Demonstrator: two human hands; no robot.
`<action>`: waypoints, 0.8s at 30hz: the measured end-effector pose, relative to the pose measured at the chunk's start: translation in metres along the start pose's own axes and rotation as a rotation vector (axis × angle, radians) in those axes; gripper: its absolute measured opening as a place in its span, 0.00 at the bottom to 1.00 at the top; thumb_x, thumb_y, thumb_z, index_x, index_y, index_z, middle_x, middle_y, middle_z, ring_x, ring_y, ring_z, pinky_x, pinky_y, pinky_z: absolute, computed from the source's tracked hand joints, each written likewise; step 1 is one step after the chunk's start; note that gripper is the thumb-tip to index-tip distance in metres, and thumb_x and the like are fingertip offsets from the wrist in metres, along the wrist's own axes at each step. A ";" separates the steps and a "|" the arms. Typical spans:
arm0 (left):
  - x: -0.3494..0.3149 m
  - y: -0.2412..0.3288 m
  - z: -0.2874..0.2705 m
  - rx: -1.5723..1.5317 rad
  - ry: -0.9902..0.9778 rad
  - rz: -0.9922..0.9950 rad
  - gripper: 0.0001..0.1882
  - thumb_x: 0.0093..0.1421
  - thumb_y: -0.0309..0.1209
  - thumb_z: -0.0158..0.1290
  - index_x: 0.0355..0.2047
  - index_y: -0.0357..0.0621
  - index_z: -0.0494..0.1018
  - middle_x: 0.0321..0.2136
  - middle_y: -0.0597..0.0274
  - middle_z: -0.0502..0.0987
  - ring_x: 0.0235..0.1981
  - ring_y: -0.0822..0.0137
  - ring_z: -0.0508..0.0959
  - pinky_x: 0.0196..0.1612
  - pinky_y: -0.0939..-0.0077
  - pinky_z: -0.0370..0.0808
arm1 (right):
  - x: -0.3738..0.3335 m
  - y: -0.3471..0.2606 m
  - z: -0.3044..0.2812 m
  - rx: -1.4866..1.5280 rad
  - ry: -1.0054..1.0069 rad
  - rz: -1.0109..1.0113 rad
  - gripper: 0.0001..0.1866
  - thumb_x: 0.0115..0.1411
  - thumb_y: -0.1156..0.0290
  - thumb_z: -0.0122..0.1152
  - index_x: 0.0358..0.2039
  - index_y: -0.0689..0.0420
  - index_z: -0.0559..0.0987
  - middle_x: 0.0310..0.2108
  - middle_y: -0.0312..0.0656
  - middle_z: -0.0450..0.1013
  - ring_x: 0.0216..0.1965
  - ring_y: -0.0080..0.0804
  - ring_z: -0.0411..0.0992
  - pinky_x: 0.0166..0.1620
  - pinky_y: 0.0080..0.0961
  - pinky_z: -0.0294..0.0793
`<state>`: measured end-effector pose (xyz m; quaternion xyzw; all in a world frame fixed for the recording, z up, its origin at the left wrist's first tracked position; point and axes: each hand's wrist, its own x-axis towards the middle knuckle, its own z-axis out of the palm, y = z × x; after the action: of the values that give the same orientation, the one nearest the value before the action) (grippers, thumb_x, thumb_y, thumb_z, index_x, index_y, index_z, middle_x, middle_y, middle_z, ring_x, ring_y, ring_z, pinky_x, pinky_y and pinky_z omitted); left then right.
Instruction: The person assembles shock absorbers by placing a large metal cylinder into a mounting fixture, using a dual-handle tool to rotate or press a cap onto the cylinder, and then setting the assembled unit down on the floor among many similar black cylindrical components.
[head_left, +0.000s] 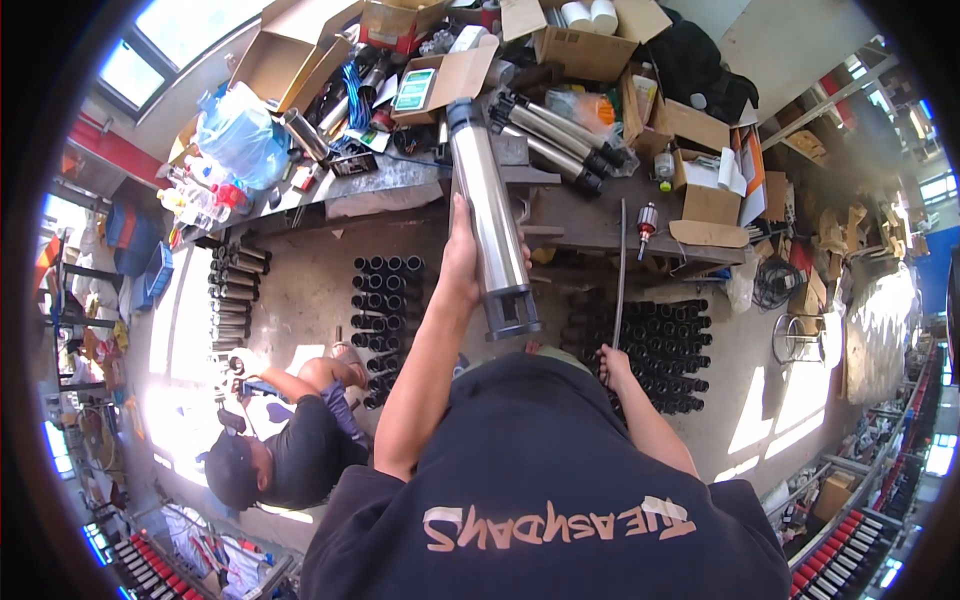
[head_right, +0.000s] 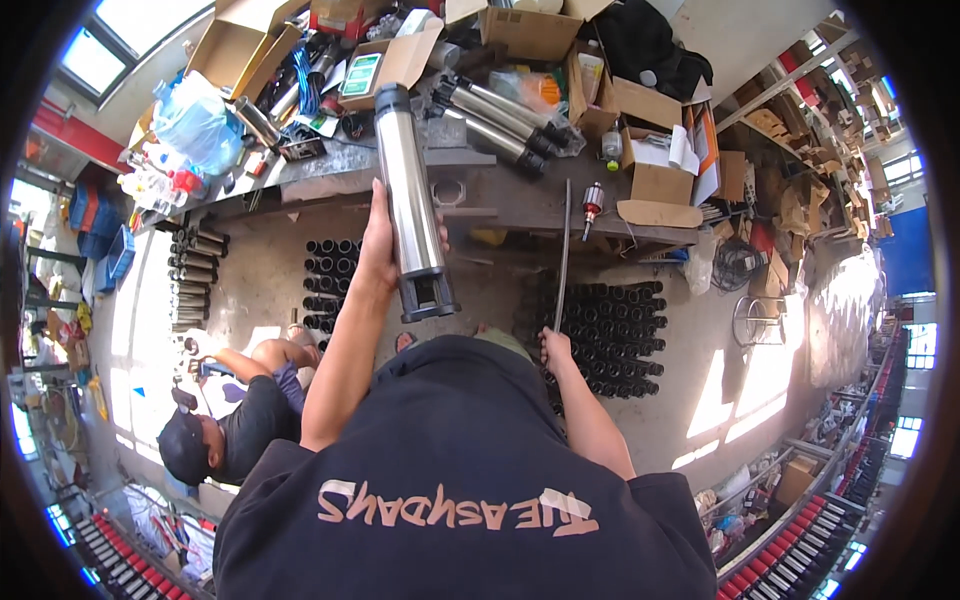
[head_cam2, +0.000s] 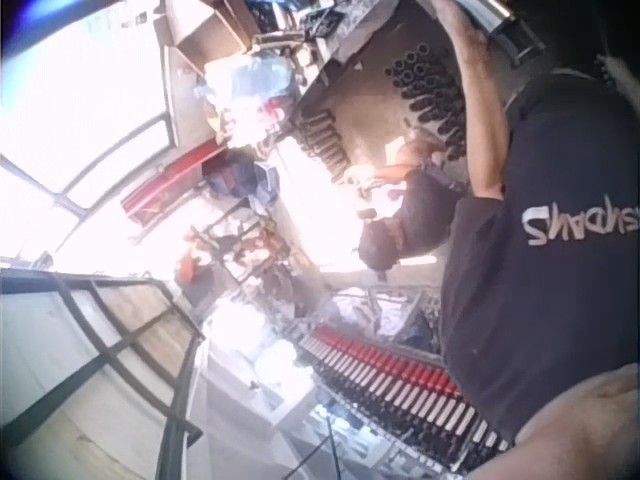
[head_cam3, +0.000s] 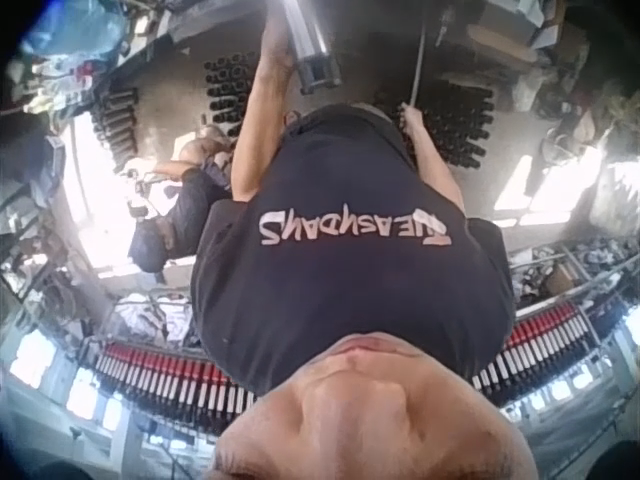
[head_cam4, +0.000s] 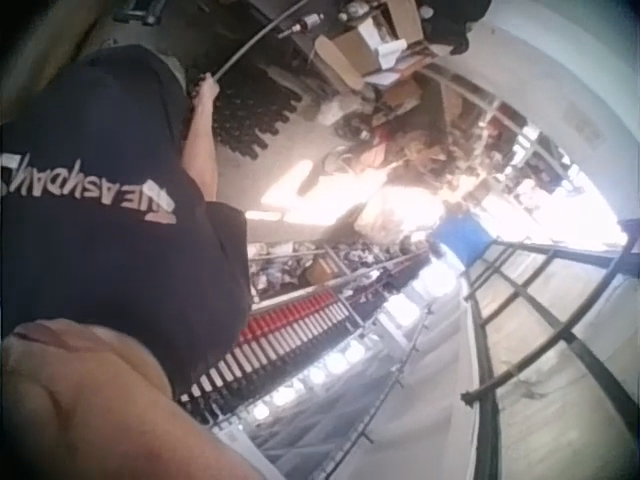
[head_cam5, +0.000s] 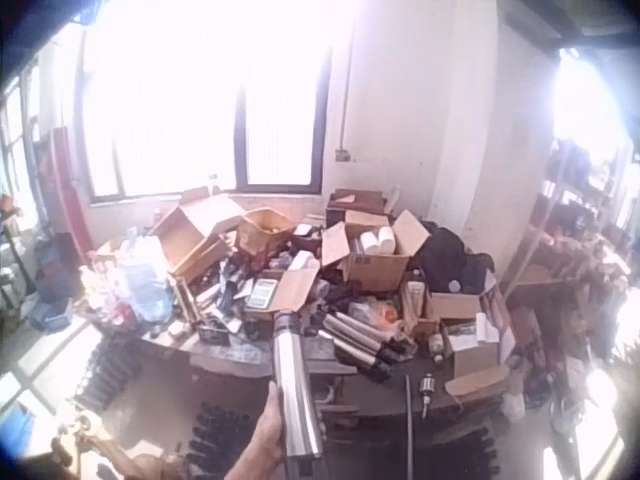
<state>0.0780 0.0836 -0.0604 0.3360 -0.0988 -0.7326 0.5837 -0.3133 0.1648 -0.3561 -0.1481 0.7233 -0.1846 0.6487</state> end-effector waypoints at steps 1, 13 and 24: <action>-0.002 0.004 0.002 -0.106 -0.076 0.008 0.44 0.64 0.71 0.30 0.50 0.38 0.67 0.32 0.50 0.76 0.29 0.56 0.79 0.32 0.58 0.82 | 0.002 -0.009 0.009 0.020 0.010 -0.023 0.15 0.68 0.55 0.54 0.28 0.49 0.74 0.17 0.26 0.60 0.15 0.22 0.55 0.20 0.24 0.56; -0.032 0.025 0.026 0.207 -0.017 0.205 0.40 0.68 0.66 0.27 0.50 0.39 0.69 0.30 0.53 0.76 0.28 0.57 0.79 0.32 0.60 0.80 | 0.059 -0.092 0.072 0.396 -0.170 -0.209 0.17 0.65 0.45 0.56 0.33 0.45 0.73 0.25 0.29 0.69 0.24 0.27 0.67 0.25 0.27 0.64; -0.034 0.027 0.027 0.299 -0.314 0.329 0.32 0.57 0.50 0.59 0.50 0.36 0.68 0.35 0.52 0.78 0.34 0.58 0.82 0.39 0.61 0.82 | 0.005 -0.116 0.075 -0.366 0.455 -0.670 0.47 0.55 0.34 0.63 0.61 0.61 0.68 0.52 0.49 0.73 0.53 0.43 0.72 0.56 0.40 0.68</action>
<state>0.0862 0.1003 -0.0129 0.2803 -0.3482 -0.6484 0.6163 -0.2422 0.0534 -0.3140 -0.4424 0.7804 -0.2815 0.3405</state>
